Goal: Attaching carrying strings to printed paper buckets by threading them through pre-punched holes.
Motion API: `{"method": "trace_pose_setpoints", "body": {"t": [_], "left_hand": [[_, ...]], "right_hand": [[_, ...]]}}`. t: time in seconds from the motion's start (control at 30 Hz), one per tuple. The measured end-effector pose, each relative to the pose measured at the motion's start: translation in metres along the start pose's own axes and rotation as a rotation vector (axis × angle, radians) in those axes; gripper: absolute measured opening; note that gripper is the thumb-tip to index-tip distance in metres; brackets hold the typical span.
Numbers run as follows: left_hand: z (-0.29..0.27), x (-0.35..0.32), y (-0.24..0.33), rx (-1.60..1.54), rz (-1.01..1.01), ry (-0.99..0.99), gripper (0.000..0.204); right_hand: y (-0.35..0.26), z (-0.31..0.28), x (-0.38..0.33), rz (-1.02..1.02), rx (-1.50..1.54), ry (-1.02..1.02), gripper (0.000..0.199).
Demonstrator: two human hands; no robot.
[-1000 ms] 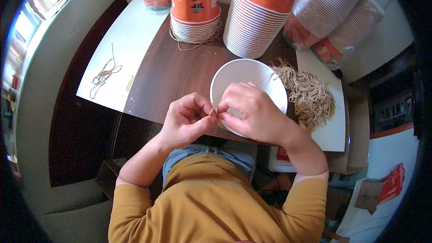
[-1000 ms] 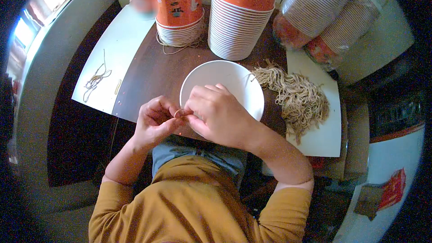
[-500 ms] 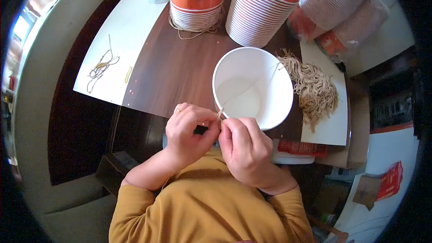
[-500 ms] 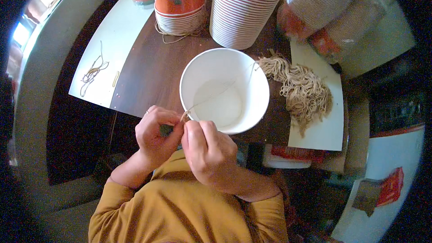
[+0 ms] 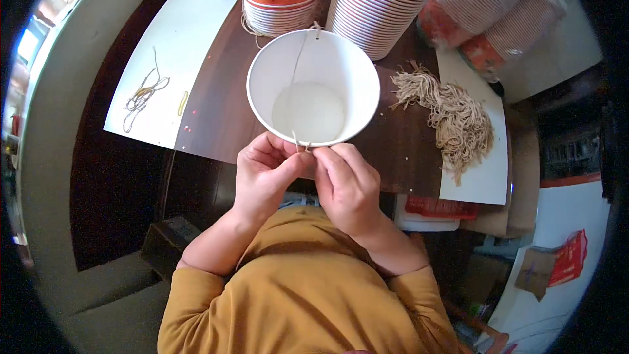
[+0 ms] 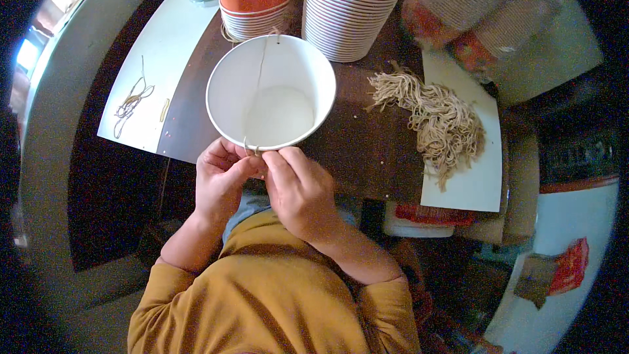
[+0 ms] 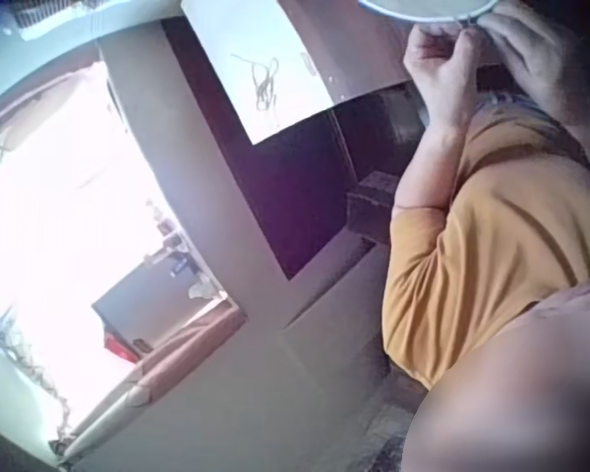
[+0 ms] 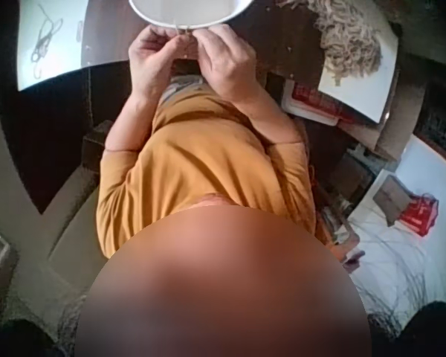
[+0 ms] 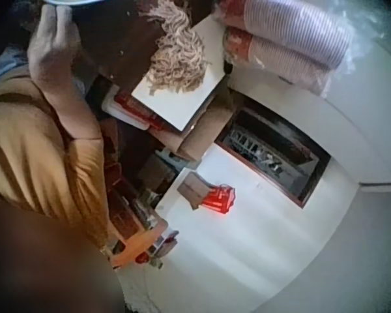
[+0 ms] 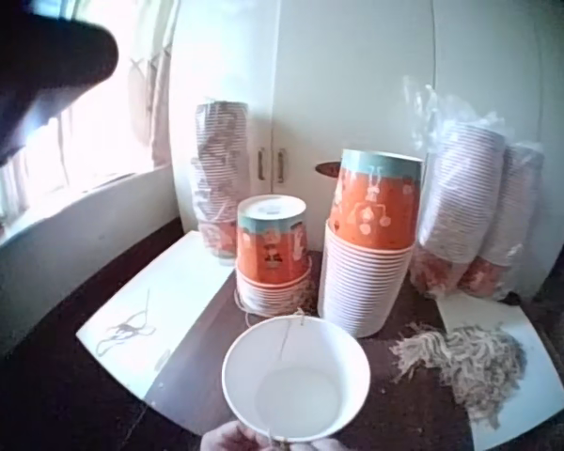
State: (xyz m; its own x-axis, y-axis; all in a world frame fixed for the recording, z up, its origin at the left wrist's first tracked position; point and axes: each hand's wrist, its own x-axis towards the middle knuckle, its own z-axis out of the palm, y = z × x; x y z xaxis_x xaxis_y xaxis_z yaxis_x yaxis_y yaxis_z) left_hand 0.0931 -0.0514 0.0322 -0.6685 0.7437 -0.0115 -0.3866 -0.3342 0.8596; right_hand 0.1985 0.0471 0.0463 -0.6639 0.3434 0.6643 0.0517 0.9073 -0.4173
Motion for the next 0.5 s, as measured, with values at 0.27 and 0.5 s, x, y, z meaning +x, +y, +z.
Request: {"method": "trace_pose_setpoints", "body": {"t": [0.27, 0.5], "left_hand": [[-0.008, -0.003, 0.004, -0.013, -0.006, 0.012, 0.008], [-0.003, -0.011, 0.007, 0.409, 0.185, 0.107, 0.007]], "right_hand": [[-0.010, 0.001, 0.009, 0.193, 0.402, -0.055, 0.018], [-0.008, 0.005, 0.011, 0.315, 0.509, -0.038, 0.009]]}}
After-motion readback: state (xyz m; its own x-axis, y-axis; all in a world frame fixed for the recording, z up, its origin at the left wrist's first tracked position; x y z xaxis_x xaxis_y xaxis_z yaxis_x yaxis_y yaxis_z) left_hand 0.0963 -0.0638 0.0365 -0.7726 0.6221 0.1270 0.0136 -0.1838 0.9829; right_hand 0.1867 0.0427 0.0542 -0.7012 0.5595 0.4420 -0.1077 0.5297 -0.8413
